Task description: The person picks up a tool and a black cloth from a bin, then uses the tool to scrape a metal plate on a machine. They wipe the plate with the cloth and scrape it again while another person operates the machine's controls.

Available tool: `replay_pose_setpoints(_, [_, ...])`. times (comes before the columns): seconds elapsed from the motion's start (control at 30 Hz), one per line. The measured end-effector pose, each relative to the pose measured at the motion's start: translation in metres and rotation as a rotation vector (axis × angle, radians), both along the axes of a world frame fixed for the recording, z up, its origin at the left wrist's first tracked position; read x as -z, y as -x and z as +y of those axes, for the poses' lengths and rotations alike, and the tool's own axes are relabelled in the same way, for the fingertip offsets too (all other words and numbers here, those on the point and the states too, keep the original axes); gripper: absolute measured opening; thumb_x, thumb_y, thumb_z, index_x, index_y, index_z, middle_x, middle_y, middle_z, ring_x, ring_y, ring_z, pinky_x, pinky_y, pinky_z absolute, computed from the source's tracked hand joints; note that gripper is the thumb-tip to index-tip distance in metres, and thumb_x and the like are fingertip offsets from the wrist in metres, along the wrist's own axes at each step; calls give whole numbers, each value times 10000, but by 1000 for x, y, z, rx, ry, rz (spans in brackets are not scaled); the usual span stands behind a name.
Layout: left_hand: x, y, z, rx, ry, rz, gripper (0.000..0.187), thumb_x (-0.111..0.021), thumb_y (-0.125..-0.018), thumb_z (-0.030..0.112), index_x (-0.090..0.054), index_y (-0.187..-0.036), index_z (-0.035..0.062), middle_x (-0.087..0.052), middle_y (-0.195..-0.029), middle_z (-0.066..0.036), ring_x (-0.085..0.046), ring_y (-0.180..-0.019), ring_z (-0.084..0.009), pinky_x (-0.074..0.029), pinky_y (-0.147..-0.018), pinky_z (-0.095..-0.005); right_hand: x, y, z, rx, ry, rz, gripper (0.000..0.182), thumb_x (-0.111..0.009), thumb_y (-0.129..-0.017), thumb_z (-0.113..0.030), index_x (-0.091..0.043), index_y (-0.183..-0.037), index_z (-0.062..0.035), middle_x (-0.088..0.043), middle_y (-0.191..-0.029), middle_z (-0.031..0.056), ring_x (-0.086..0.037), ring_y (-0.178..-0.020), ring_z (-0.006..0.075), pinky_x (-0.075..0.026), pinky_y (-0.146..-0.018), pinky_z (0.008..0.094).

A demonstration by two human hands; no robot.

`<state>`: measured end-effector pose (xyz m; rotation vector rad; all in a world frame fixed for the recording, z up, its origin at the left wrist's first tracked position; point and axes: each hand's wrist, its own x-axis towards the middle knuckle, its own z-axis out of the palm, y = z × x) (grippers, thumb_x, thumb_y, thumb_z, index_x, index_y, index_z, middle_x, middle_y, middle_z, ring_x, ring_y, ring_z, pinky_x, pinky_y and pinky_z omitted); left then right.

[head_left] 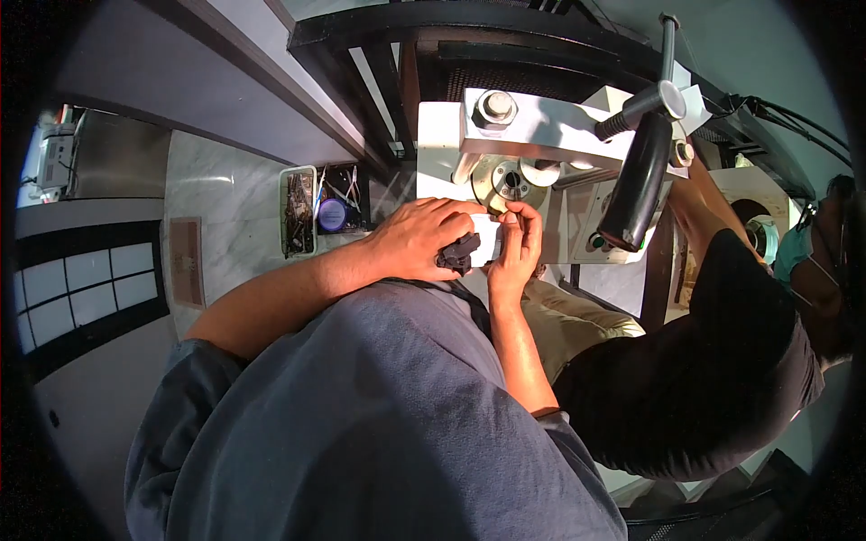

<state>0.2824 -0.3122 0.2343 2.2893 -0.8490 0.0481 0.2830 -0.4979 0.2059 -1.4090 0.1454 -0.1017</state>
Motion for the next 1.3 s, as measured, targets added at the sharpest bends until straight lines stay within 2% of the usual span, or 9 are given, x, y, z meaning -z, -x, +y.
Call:
replay_pose_setpoints(0.27, [0,1,-1,-7,11,-8,610,-880,-679,292,-549,-1145,77,-552,-1427,-109,-613,-1210,-323,-508,-1007,-478,4,0,0,11,9,-10,180,-575,-1050,-153,-616,-1116,9,-540,-895,-11,-457,-808,84,-385,-741,262])
replay_pose_setpoints(0.33, [-2,1,-1,-10,-1,-11,533,-875,-739,314,-531,-1068,74,-583,-1407,-108,-623,-1200,-344,-516,-987,-481,3,0,-1,7,33,-17,181,-575,-1051,-153,-616,-1118,9,-541,-899,-9,-458,-813,84,-387,-745,262])
replay_pose_setpoints(0.37, [-2,1,-1,-10,-1,-11,533,-875,-739,314,-531,-1068,74,-583,-1407,-108,-623,-1200,-344,-516,-987,-481,3,-1,-1,4,58,-23,181,-574,-1051,-153,-616,-1120,9,-542,-902,-7,-459,-817,84,-388,-749,261])
replay_pose_setpoints(0.43, [-1,1,-1,-7,3,-1,611,-881,-673,280,-547,-1142,75,-550,-1431,-108,-615,-1202,-327,-508,-998,-477,3,-1,-1,1,51,-18,181,-573,-1053,-153,-616,-1122,9,-543,-902,-8,-459,-816,83,-387,-748,261])
replay_pose_setpoints(0.87, [3,2,0,-17,-14,7,630,-882,-673,283,-542,-1158,68,-540,-1440,-110,-606,-1215,-327,-499,-1014,-486,4,-1,0,-1,2,-5,166,-571,-1058,-156,-613,-1107,-2,-525,-878,-26,-426,-783,67,-362,-716,250])
replay_pose_setpoints(1.3, [1,2,-1,-15,-10,-2,616,-881,-683,284,-543,-1152,71,-548,-1429,-111,-610,-1206,-324,-507,-1007,-478,5,-1,-1,5,-5,-4,183,-592,-1055,-176,-620,-1115,-6,-549,-892,-18,-459,-800,74,-380,-730,258])
